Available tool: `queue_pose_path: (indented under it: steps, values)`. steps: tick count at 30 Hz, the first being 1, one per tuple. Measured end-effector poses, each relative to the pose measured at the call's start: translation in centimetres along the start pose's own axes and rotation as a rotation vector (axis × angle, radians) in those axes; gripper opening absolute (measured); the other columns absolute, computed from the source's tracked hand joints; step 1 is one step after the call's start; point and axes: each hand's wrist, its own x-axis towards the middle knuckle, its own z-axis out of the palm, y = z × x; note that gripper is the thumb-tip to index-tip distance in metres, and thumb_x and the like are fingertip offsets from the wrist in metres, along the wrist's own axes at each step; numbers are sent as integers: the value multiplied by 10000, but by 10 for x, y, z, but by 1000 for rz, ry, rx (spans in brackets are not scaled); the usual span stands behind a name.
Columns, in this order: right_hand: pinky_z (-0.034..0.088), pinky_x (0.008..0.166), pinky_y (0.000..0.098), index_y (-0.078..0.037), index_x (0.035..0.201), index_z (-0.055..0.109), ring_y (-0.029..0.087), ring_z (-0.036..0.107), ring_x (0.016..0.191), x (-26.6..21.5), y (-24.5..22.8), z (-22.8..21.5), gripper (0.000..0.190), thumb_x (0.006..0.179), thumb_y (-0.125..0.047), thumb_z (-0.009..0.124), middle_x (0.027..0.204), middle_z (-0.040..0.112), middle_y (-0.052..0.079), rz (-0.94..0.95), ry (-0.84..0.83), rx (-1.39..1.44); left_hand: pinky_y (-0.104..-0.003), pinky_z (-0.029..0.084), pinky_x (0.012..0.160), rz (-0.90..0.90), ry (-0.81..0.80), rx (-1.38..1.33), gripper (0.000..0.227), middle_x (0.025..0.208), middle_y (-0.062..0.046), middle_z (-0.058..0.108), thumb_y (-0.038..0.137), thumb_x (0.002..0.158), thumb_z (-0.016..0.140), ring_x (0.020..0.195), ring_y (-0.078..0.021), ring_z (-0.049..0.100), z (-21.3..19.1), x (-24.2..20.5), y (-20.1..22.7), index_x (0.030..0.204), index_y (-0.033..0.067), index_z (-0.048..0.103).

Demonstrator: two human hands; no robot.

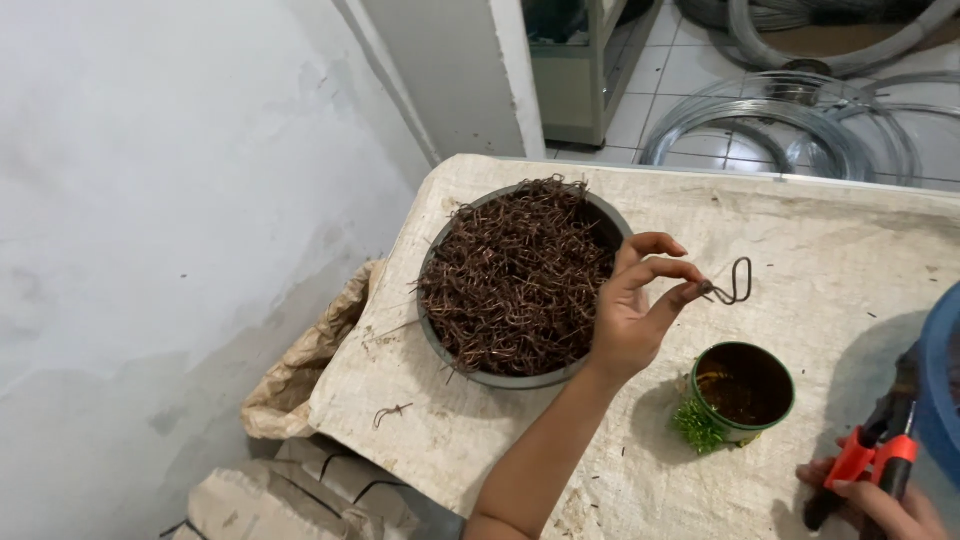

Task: Trimming dried stems with pliers and collecting them in a small container

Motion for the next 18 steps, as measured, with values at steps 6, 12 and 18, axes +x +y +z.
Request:
queue_pose_path:
  steps: [6,12,18]
  values:
    - [397,1100,559,155,1413,460,543,562,1195,-19,-16,3,375,1039,155,427,1243,584,454,-78,-23,22,-322,381,1215,-55,-1,-36,103,1198,31,496,182,960,718,1231,-96,500,23,2,-22,1043,242,712]
    - [274,1245,559,-38,1583,355,505,424,1410,-37,-35,1,438,1164,27,250,1522,460,295,186,-39,114,-365,374,1237,-154,18,-73,89,1195,18,496,223,923,749,1214,-109,507,31,-7,-50,1010,221,728]
    - [317,1242,647,59,1552,213,530,313,1466,19,26,-46,502,1514,48,714,1590,278,333,-60,-1615,884,-337,359,1207,-225,31,-52,92,1169,14,497,201,899,762,1173,-111,500,31,-12,-67,984,219,729]
